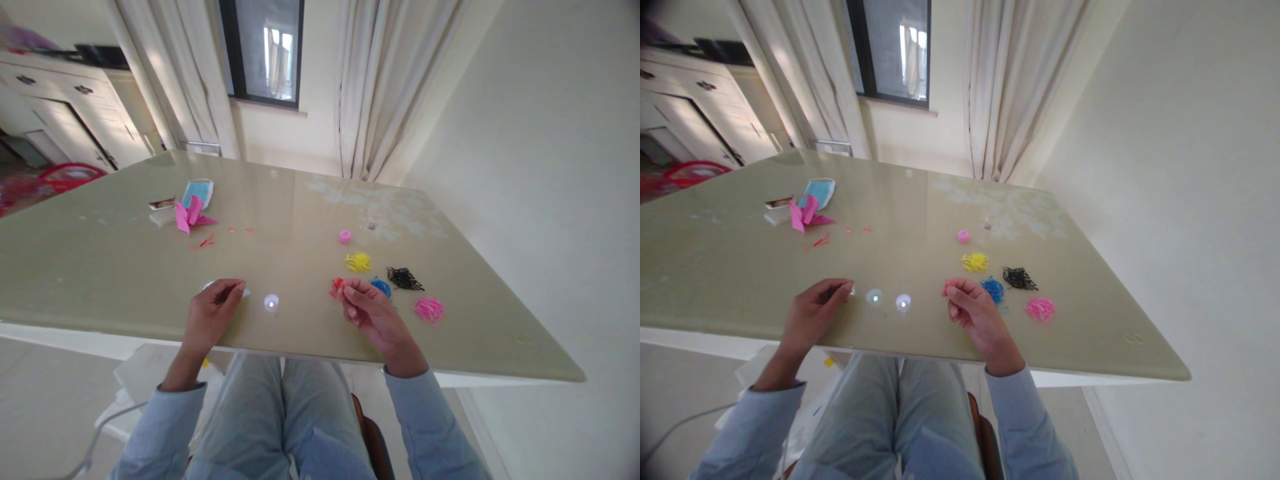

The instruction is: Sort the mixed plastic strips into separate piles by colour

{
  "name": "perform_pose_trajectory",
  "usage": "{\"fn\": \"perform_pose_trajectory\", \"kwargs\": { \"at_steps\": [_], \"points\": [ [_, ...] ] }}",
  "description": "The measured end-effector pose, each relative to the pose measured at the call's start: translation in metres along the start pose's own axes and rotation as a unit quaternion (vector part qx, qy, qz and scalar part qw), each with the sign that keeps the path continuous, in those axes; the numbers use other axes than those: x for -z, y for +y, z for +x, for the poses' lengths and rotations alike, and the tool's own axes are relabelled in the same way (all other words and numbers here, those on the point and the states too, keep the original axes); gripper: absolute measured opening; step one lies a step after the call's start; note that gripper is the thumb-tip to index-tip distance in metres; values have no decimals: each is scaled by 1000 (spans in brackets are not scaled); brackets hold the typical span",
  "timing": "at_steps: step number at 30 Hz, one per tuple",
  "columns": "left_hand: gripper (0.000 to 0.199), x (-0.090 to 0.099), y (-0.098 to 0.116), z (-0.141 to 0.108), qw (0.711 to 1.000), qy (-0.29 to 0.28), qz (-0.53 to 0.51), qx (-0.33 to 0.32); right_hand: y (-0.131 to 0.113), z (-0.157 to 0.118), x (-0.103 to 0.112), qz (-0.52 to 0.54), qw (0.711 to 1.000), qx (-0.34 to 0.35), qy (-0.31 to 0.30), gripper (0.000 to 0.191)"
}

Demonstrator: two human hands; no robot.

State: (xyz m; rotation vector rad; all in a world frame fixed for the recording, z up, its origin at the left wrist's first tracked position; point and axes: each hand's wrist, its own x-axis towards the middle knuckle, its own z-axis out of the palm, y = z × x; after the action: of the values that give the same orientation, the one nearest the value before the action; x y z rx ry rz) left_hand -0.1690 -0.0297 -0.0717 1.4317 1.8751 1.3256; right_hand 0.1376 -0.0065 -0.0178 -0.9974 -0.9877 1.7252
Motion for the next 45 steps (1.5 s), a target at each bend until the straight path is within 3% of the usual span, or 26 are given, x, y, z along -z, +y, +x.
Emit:
{"fn": "perform_pose_trajectory", "kwargs": {
  "at_steps": [3, 7, 11, 15, 27, 36, 38, 41, 45],
  "points": [
    [39, 0, 3, 0, 1000, 0, 5, 1, 0, 1, 8, -130, 987, 53, 83, 29],
    [39, 0, 4, 0, 1000, -4, 7, -1, 4, 7, 20, -346, 908, 155, 180, 25],
    [38, -1, 5, 0, 1000, -4, 21, -15, 13, 15, 22, -478, 830, 210, 197, 22],
    [37, -2, 5, 0, 999, 0, 34, -28, 21, 20, 20, -524, 796, 223, 203, 22],
    [37, -3, 0, -1, 999, -6, 39, -29, 26, 2, 27, -467, 822, 239, 221, 24],
    [35, -3, 0, 0, 998, -9, 43, -39, 39, -15, 25, -465, 813, 270, 222, 16],
    [35, -3, 3, -1, 998, -6, 41, -39, 42, -19, 16, -461, 820, 272, 204, 15],
    [35, -3, 7, -1, 999, -6, 30, -30, 47, -21, 2, -473, 834, 257, 124, 14],
    [35, 2, 7, 9, 999, -39, -28, 7, 48, -13, -9, -541, 812, 207, 72, 20]
  ]
}}
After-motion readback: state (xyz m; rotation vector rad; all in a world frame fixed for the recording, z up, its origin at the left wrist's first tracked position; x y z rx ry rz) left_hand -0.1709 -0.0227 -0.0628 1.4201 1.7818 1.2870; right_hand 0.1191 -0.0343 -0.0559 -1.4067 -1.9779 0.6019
